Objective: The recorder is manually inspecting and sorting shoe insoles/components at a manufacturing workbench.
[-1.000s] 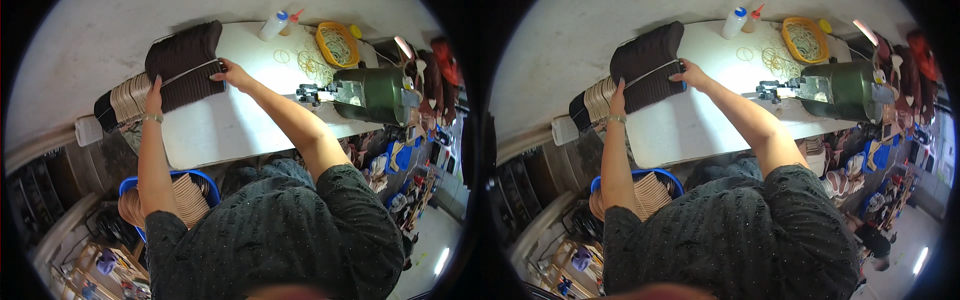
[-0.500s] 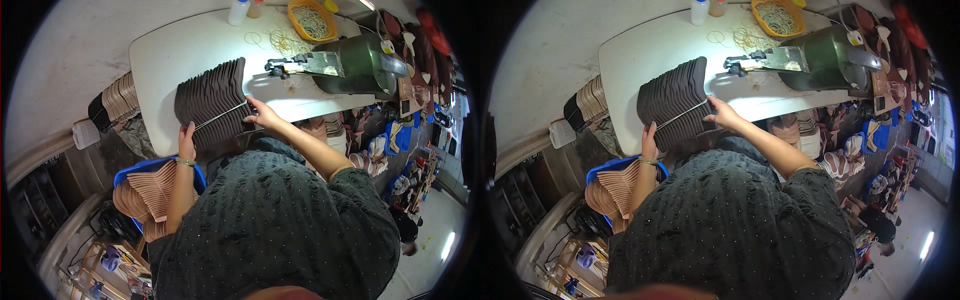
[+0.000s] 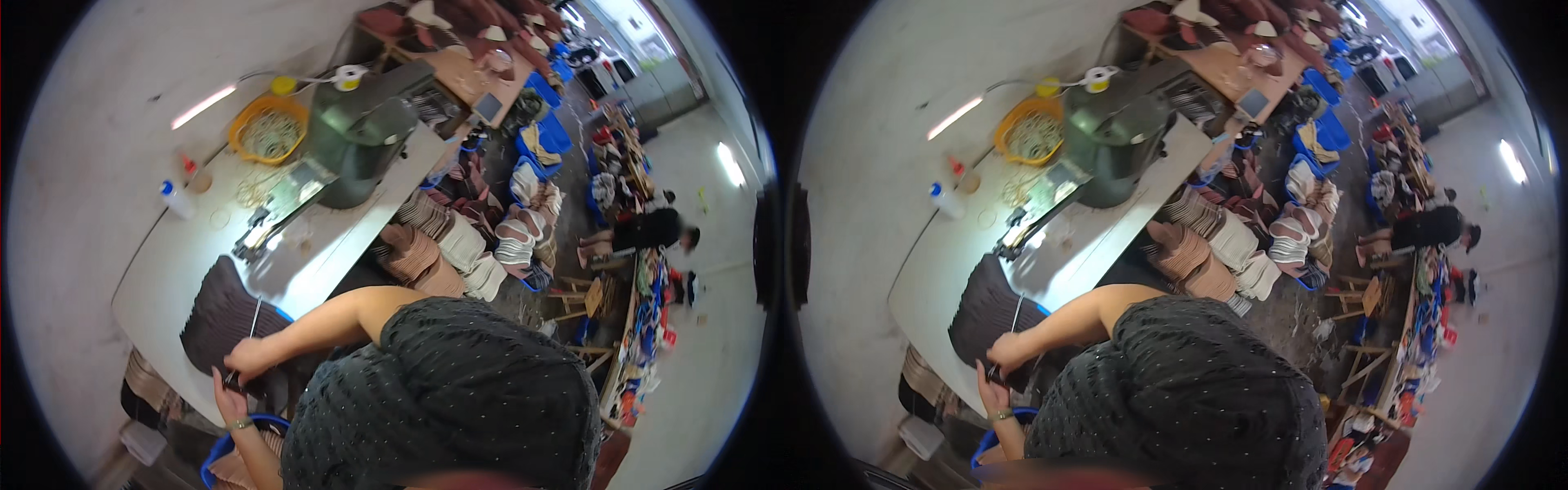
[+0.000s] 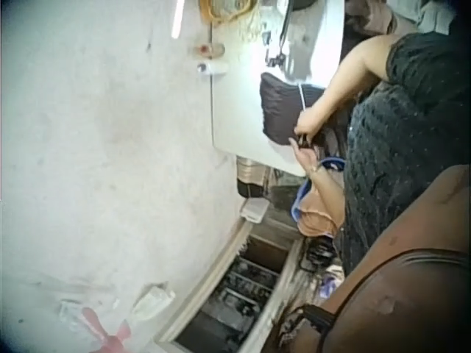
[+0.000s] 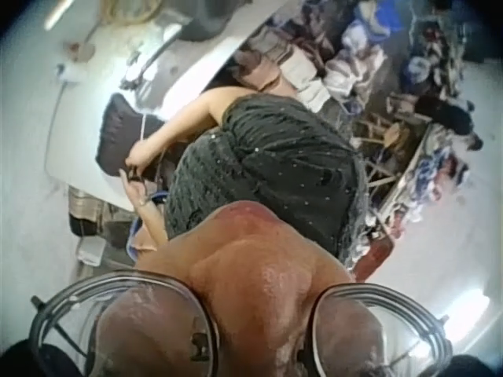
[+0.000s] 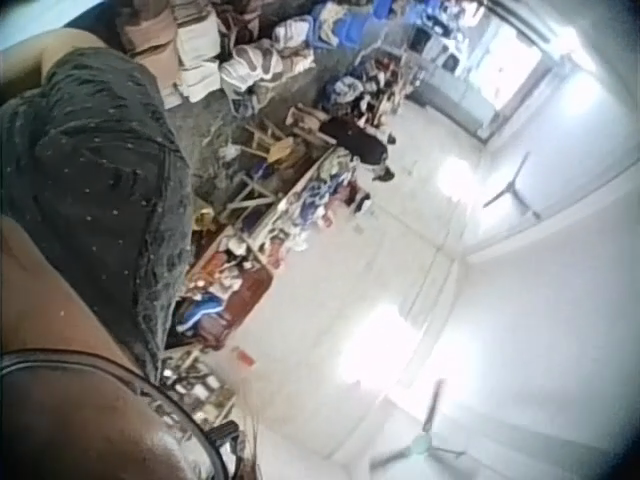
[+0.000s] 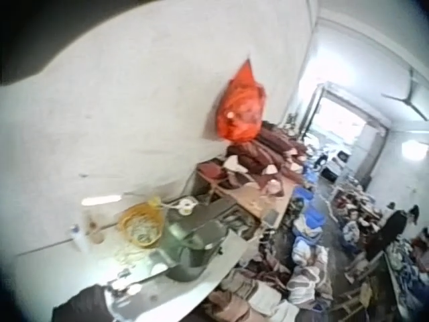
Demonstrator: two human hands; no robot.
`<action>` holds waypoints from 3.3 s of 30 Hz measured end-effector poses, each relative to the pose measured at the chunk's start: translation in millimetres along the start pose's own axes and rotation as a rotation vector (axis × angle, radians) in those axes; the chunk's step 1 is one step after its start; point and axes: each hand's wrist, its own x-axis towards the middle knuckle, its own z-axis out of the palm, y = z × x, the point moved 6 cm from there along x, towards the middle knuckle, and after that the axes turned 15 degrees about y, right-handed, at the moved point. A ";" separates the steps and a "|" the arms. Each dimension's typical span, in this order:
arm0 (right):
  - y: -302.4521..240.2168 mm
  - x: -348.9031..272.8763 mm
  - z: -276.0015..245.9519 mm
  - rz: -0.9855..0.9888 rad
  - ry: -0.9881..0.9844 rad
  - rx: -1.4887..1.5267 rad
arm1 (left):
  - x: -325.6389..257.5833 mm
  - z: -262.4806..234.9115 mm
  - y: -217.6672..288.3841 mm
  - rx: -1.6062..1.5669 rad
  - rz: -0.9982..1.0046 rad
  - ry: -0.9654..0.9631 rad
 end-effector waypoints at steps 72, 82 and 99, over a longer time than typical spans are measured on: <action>57.6 -82.4 -117.8 0.491 0.470 1.280 | -57.0 136.8 106.6 1.169 0.909 -0.460; 75.2 -100.6 -154.8 0.539 0.242 1.016 | -20.9 227.7 100.5 1.380 1.028 -0.813; 138.5 -87.5 -130.7 0.602 0.652 1.227 | 90.0 340.7 65.6 1.551 0.947 -0.939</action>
